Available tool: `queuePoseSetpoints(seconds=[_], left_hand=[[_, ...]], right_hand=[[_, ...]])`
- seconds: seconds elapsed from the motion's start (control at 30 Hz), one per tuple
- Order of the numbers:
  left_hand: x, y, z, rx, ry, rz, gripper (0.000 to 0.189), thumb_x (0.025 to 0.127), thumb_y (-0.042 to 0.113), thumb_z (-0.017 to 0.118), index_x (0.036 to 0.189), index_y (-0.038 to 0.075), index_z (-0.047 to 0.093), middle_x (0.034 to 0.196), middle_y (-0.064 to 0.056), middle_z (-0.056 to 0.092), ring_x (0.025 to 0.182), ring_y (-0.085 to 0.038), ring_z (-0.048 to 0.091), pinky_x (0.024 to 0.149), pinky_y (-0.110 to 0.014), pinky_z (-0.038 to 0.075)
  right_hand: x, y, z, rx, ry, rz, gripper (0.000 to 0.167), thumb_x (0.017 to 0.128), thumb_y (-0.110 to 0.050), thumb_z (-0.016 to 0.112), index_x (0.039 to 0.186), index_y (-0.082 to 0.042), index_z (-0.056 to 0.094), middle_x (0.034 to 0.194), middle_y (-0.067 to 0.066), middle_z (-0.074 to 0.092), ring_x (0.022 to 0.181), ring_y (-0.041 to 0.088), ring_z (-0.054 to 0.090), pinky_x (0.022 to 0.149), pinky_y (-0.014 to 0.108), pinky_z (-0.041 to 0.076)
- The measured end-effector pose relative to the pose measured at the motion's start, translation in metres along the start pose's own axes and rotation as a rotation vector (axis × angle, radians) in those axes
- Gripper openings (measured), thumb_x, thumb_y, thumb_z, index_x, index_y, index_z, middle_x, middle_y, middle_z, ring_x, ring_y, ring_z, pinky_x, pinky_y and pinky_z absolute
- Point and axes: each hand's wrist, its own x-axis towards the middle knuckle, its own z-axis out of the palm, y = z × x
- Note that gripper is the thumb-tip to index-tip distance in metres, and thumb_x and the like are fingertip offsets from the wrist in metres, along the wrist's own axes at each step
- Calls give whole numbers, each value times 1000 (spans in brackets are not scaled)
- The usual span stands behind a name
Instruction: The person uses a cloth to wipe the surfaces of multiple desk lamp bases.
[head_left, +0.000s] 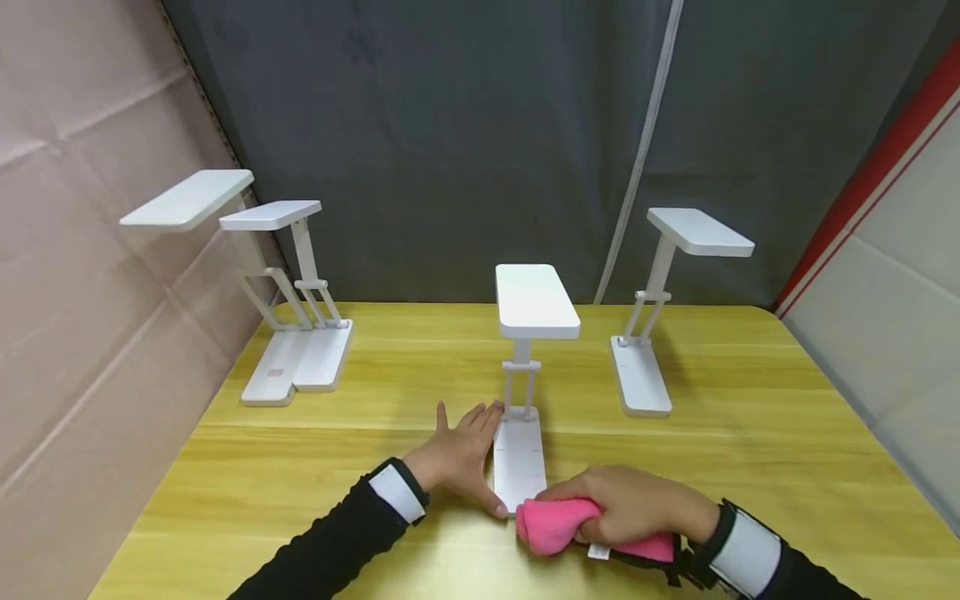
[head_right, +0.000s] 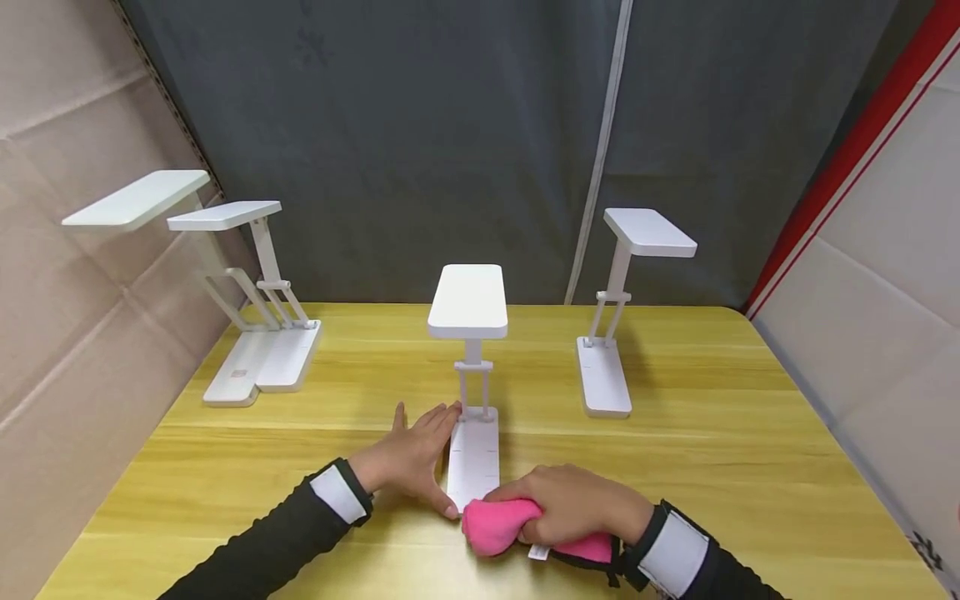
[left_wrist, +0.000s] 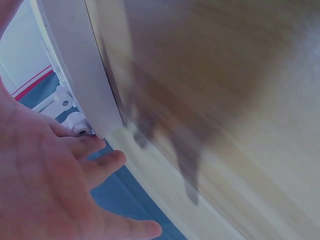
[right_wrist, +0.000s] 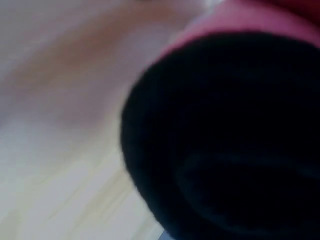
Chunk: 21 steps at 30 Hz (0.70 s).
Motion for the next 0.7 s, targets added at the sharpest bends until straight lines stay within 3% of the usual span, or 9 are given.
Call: queuePoseSetpoints(seconds=[0.1,0.2,0.3,0.43,0.7], left_hand=[[0,-2,2,-41,2,-6,135,56,72,76,153,5,12,159,-8,14,142,-29,18,98,-76,4],[-1,-3,4,-99,5,-17,134,55,71,78,153,8,11,159,-5,13,142,-31,18,98,-76,3],[-3,-5,6,-149,0,-20,134,55,71,78,154,10,10,159,-3,13,142,-32,19,97,-77,1],[-4,-5,7,-171,2,-16,134,55,70,78,154,11,10,159,-4,14,141,-33,20,97,-77,1],[-4,-5,2,-120,22,-5,133,56,70,78,153,7,11,159,-5,16,141,-33,20,98,-76,0]], right_hand=[[15,1,-8,-59,70,28,49,79,-15,64,128,-19,62,96,-13,63,70,1,52,61,23,45],[35,3,-12,-205,200,87,52,76,-14,64,127,-15,62,102,-5,66,72,6,54,61,27,46],[51,5,-9,-352,283,142,54,73,-14,66,126,-14,63,93,0,67,66,8,52,55,27,44],[58,6,-1,-436,304,164,55,73,-15,67,128,-14,62,80,0,62,56,9,46,49,26,40],[49,-8,7,-392,238,146,52,73,-16,67,124,-14,64,79,0,60,54,8,43,49,26,39]])
